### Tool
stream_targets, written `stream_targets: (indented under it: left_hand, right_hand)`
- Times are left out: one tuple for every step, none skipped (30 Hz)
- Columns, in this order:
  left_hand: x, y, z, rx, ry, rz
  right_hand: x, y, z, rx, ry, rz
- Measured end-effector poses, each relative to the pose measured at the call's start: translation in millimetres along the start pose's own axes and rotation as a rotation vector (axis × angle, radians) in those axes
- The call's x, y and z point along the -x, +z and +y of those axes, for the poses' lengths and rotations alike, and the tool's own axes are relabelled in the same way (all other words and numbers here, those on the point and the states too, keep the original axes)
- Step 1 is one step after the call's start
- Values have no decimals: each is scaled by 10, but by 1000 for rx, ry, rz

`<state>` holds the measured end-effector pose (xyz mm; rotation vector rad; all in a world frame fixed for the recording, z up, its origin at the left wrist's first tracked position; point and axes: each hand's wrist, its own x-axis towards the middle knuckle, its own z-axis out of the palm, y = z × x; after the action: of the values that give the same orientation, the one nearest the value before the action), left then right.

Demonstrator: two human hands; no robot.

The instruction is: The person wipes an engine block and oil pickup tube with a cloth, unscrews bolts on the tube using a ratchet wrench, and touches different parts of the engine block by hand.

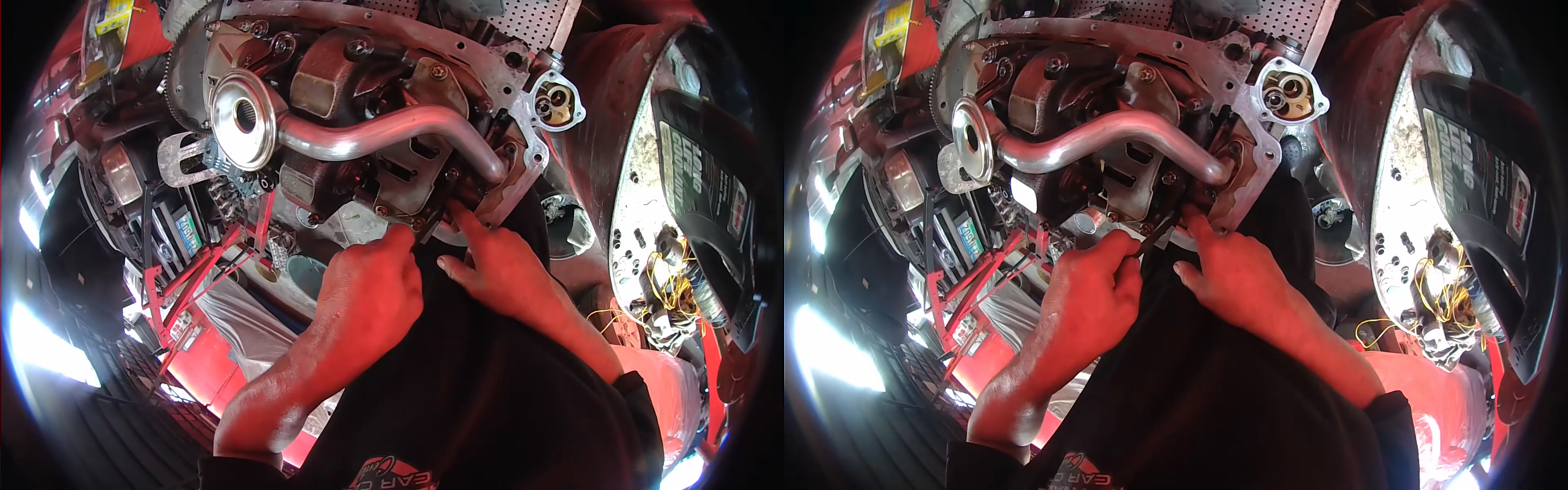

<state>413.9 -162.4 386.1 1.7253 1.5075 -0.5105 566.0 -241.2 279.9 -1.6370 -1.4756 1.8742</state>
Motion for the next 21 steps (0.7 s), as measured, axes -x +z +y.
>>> stream_targets:
  left_hand:
    - [-5,-1,-3,-2,2,-1]
    - [-1,-1,-7,15,-13,-3]
    - [6,-5,-13,32,-29,-1]
    - [14,-20,-23,32,-30,3]
    - [31,-35,-34,36,-20,10]
    - [50,-40,-38,41,-10,13]
    - [64,-32,-44,42,-10,14]
    - [75,-19,-61,59,-4,26]
    - [91,0,-81,78,2,39]
    - [114,36,-101,80,0,43]
    - [141,88,-121,108,-8,76]
    - [165,139,-141,136,-16,107]
    - [189,184,-161,142,-20,109]
    - [204,224,-182,151,9,156]
    - [207,246,-194,159,39,206]
    - [216,253,-193,164,38,209]
    - [226,256,-185,134,41,207]
    - [236,254,-175,104,45,203]
    - [236,227,-163,110,46,203]
    - [229,177,-152,-10,104,170]
    - [224,139,-158,-133,161,137]
  right_hand:
    - [-3,-6,-9,-1,2,-1]
    - [-3,-7,-16,0,1,-6]
    - [-1,-7,-15,1,-3,-8]
    - [-5,-13,-7,12,-11,-6]
    - [-2,-18,0,21,-17,-4]
    - [5,-36,-3,22,-15,-5]
    - [7,-66,-14,15,-22,-31]
    - [1,-85,-22,9,-32,-57]
    - [3,-88,-19,12,-34,-58]
    - [13,-89,-13,13,-43,-55]
    - [20,-86,-9,15,-51,-53]
    - [23,-76,-7,19,-50,-57]
    - [28,-64,-6,9,-59,-44]
    - [25,-58,-10,1,-69,-29]
    - [18,-63,-22,8,-72,-30]
    - [20,-68,-36,-3,-50,-49]
    - [24,-67,-43,-14,-26,-67]
    - [30,-60,-45,-10,-23,-70]
    - [36,-55,-46,-28,-25,-61]
    - [41,-49,-47,-46,-29,-51]
    - [46,-40,-46,-44,-28,-53]
